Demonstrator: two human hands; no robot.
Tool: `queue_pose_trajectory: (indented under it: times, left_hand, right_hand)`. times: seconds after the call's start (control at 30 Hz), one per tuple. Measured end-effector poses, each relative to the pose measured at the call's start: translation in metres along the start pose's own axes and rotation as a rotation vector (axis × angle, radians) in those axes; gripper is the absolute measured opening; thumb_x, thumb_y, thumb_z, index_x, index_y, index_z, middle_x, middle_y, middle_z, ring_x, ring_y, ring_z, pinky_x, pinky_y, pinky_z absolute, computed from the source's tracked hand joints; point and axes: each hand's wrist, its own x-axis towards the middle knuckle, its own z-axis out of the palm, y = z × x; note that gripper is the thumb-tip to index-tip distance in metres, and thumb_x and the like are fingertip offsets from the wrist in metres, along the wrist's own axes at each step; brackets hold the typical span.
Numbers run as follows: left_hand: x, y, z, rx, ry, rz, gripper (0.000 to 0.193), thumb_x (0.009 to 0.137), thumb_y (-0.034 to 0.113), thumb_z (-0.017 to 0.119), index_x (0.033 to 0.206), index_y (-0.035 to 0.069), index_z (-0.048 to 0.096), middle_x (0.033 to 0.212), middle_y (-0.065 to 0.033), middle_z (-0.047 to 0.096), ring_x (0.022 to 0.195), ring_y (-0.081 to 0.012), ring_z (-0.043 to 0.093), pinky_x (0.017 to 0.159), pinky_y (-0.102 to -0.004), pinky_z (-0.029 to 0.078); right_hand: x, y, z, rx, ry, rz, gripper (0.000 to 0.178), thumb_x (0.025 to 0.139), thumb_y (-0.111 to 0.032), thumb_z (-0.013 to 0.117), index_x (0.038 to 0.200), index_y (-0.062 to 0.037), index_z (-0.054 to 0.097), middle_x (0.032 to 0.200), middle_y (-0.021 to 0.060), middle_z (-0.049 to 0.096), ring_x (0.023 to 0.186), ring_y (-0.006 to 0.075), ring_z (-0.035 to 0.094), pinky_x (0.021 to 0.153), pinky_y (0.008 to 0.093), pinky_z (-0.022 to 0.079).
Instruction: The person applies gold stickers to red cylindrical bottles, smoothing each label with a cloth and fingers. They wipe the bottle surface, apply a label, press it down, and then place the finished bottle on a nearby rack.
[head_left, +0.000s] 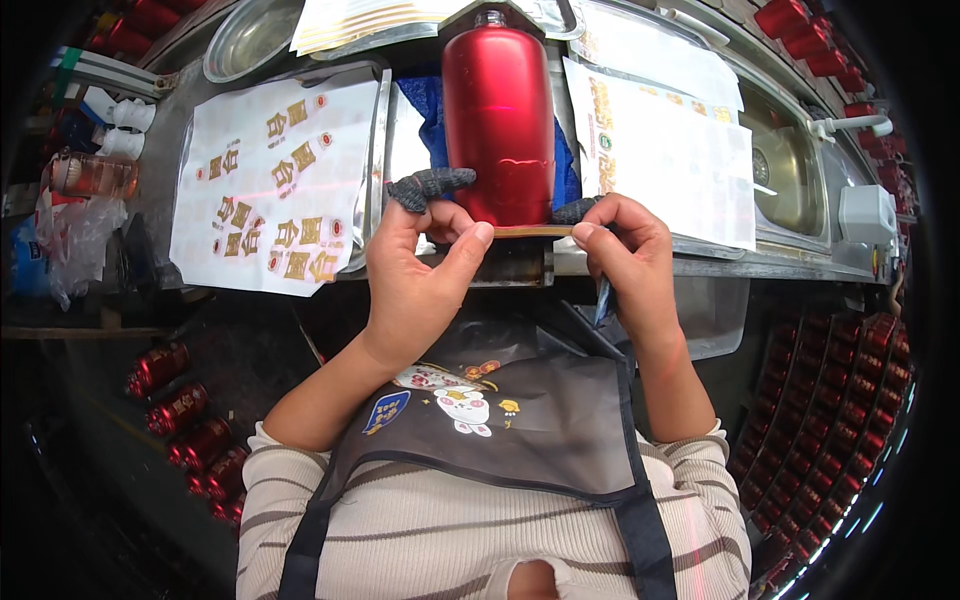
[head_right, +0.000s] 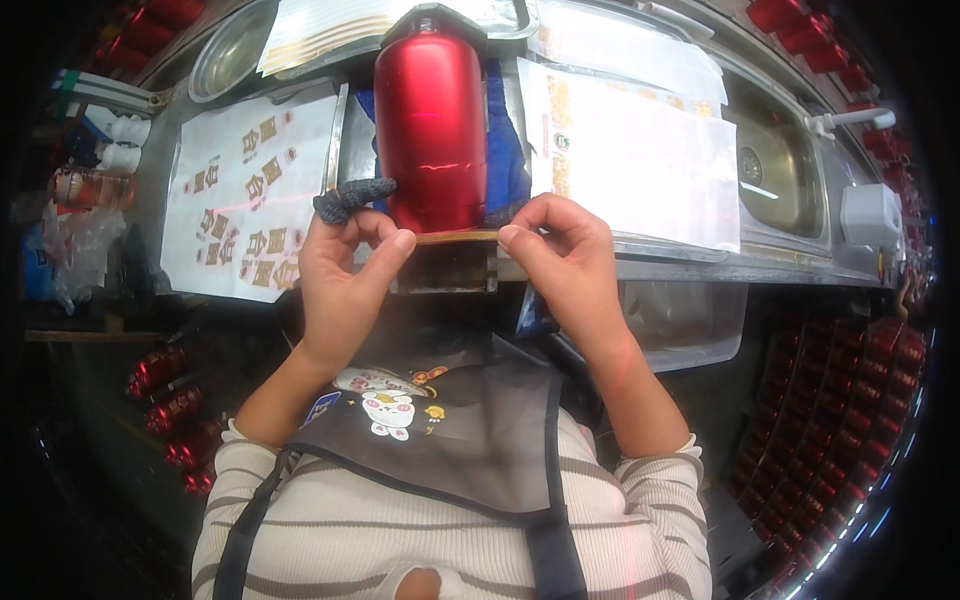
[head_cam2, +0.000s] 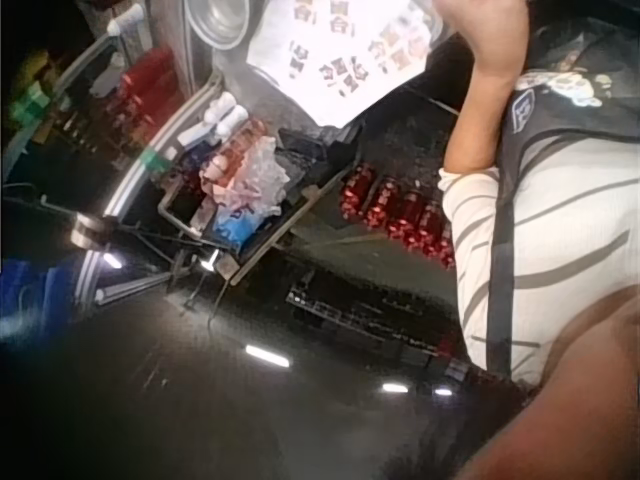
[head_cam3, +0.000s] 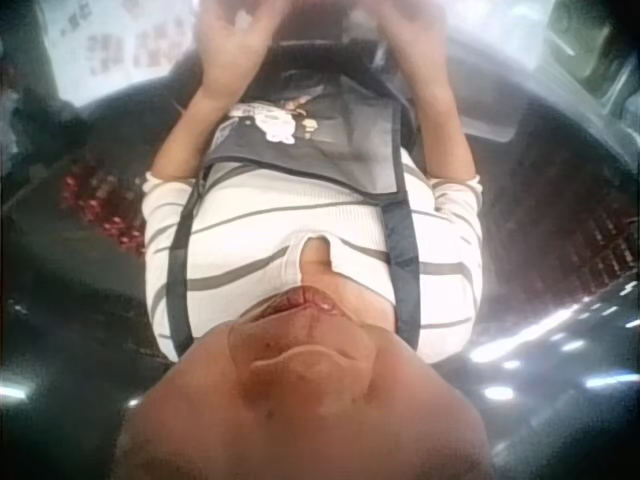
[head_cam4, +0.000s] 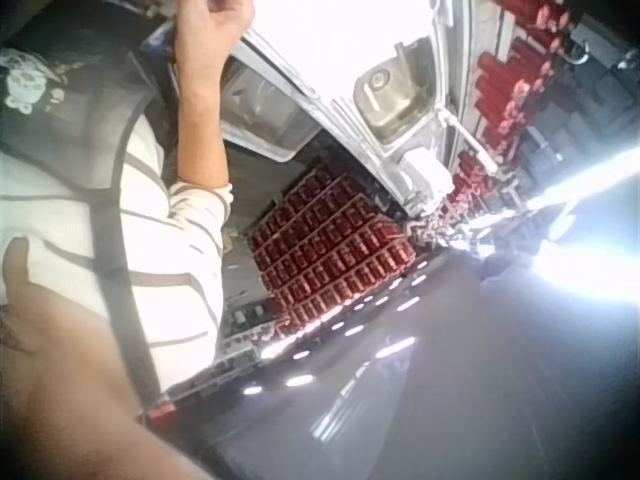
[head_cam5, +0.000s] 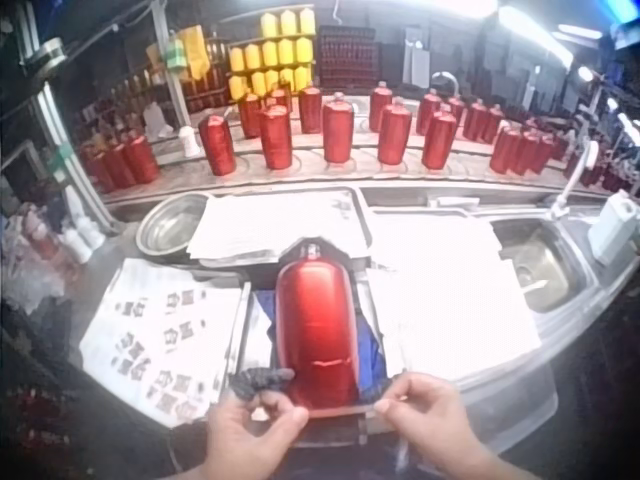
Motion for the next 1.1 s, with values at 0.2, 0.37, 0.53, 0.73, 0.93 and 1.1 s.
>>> queue_pose_trajectory:
  times: [0.2,0.37,0.53,0.73,0.93,1.1]
  left_hand:
    - [-0.002,-0.002,0.001,0.039,0.007,0.02,0.032,0.089,0.003,0.072,0.117,0.0,0.059,0.084,-0.0003,0.062,0.077,-0.0073,0.056,0.074,-0.0237,0.048]
    - [-0.003,0.003,0.001,0.088,-0.035,0.007,0.038,0.089,0.001,0.07,0.124,0.0,0.055,0.091,0.0009,0.058,0.084,-0.0069,0.052,0.079,-0.0223,0.043]
    - [-0.003,0.005,0.001,0.115,-0.037,0.013,0.036,0.09,0.002,0.07,0.123,0.0,0.055,0.091,0.0011,0.057,0.084,-0.007,0.051,0.079,-0.0225,0.043]
    - [-0.003,0.004,-0.001,0.129,-0.036,0.026,0.034,0.091,0.004,0.069,0.122,0.0,0.056,0.091,0.0009,0.057,0.083,-0.0072,0.051,0.079,-0.0228,0.043]
    - [-0.005,-0.008,-0.011,0.111,-0.012,-0.025,0.034,0.091,0.003,0.068,0.123,0.0,0.056,0.094,-0.0001,0.059,0.086,-0.0076,0.053,0.081,-0.023,0.044]
    - [0.0,-0.012,-0.013,0.087,0.033,-0.018,0.044,0.093,0.006,0.066,0.133,0.001,0.052,0.119,-0.0071,0.062,0.11,-0.0139,0.055,0.094,-0.0288,0.043]
  right_hand:
    - [0.0,0.003,-0.001,-0.016,0.002,0.013,0.01,0.088,-0.006,0.065,0.079,-0.0044,0.06,0.07,-0.0037,0.055,0.057,0.0021,0.045,0.052,0.0192,0.035]
    - [0.001,0.004,-0.001,-0.022,0.0,0.011,0.01,0.088,-0.006,0.064,0.079,-0.0044,0.06,0.069,-0.0037,0.055,0.057,0.002,0.045,0.052,0.0191,0.034]
    - [0.002,0.007,-0.001,-0.042,0.008,0.009,0.01,0.088,-0.007,0.065,0.08,-0.0044,0.06,0.069,-0.0039,0.054,0.056,0.0018,0.046,0.051,0.0189,0.035]
    - [0.002,0.01,-0.001,-0.049,0.014,0.016,0.01,0.088,-0.007,0.065,0.081,-0.0045,0.06,0.068,-0.004,0.054,0.054,0.0021,0.045,0.048,0.0188,0.034]
    - [0.001,0.008,0.0,-0.069,0.025,0.025,0.01,0.089,-0.007,0.066,0.081,-0.0044,0.06,0.067,-0.0038,0.054,0.052,0.0021,0.044,0.046,0.0186,0.034]
    - [0.0,0.006,0.001,-0.065,0.032,0.03,0.011,0.09,-0.008,0.065,0.081,-0.0045,0.059,0.062,-0.0035,0.051,0.048,0.0028,0.042,0.044,0.0192,0.032]
